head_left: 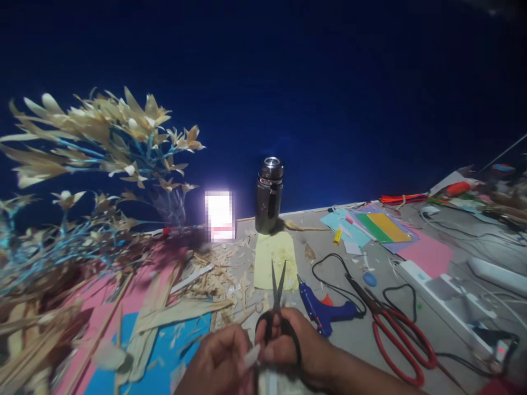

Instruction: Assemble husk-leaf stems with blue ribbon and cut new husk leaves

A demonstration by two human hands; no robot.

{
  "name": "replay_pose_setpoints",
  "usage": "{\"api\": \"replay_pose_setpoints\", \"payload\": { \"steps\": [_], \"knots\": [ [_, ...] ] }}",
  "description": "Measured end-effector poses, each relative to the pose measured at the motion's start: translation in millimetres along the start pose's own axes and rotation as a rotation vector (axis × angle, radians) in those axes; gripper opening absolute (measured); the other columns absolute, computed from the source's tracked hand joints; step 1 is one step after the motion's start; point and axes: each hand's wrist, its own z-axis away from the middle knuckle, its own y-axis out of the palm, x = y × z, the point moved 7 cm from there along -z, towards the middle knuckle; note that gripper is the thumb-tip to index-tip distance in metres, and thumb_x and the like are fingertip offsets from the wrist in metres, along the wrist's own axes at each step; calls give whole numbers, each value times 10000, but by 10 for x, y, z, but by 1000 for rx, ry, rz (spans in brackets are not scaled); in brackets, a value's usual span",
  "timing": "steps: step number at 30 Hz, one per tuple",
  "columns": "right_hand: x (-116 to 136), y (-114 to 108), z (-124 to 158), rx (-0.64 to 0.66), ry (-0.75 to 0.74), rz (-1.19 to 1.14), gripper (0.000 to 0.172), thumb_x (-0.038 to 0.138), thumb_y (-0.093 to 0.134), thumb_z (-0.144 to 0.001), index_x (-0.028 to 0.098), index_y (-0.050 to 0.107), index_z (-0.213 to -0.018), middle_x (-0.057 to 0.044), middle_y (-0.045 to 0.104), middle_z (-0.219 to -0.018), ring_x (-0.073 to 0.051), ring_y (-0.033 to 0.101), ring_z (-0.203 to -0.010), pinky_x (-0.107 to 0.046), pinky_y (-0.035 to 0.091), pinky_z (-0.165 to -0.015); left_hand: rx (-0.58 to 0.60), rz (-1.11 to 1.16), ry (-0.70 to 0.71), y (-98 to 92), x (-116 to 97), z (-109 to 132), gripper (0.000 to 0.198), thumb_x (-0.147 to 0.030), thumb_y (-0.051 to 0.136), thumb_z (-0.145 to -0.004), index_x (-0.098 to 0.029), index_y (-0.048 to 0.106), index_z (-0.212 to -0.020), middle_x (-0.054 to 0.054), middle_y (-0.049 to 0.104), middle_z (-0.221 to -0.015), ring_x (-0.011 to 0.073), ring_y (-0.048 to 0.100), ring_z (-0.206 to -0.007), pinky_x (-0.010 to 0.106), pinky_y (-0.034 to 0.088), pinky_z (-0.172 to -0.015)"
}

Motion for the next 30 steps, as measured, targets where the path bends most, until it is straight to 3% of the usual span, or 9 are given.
{"api": "replay_pose_setpoints", "payload": {
  "steps": [4,8,11,17,20,23,26,28,30],
  "knots": [
    [81,-38,47,-95,9,69,376,353,910,-555,139,657,-731,49,562,-583,-72,421,-516,-202,309,-496,-132,88,143,11,-206,24,242,-335,770,-783,-180,613,-682,14,618,-589,154,530,-583,289,406,-625],
    [110,-106,59,-147,6,50,410,375,916,-561,135,661,-774,45,575,-608,-78,447,-528,-210,337,-518,-172,36,143,24,-228,40,242,-319,781,-766,-179,604,-678,1,599,-575,145,513,-575,283,401,-610],
    [127,-88,70,-104,-34,46,446,383,914,-570,137,678,-857,14,638,-710,-96,504,-585,-222,390,-566,-205,-63,136,42,-218,53,246,-321,786,-756,-179,600,-681,-1,600,-576,137,500,-574,268,379,-591],
    [163,-57,118,-86,-54,175,381,320,883,-597,155,658,-855,49,580,-664,-85,453,-551,-211,335,-515,-183,-319,141,145,-254,48,233,-310,752,-725,-178,590,-623,3,573,-562,132,474,-555,260,346,-549],
    [170,-68,127,-115,-95,204,298,305,830,-655,157,643,-832,52,561,-653,-83,444,-553,-214,337,-523,-172,-289,129,148,-226,47,231,-307,760,-727,-173,598,-632,7,583,-563,131,487,-553,257,357,-553],
    [154,-113,127,-190,-138,140,306,322,833,-664,158,642,-838,44,562,-667,-92,458,-571,-223,346,-537,-171,-115,116,113,-166,43,198,-281,762,-746,-174,614,-670,11,613,-572,140,525,-564,270,409,-589],
    [140,-183,120,-283,-168,22,376,352,883,-614,156,649,-835,44,554,-680,-96,451,-590,-229,347,-553,-285,11,179,7,-164,64,222,-308,756,-794,-182,613,-680,-5,601,-582,138,531,-573,271,433,-597],
    [141,-207,110,-307,-175,-24,392,349,905,-588,153,656,-819,44,550,-684,-98,449,-602,-233,351,-569,-380,-39,242,-51,-207,98,285,-378,740,-841,-177,633,-670,-11,574,-555,138,531,-565,267,436,-585],
    [148,-207,102,-297,-179,-49,391,341,913,-581,152,657,-808,37,561,-695,-105,465,-614,-239,363,-585,-448,-119,286,-70,-258,133,234,-396,772,-825,-174,710,-786,-9,604,-588,147,566,-601,266,456,-605]
  ]
}}
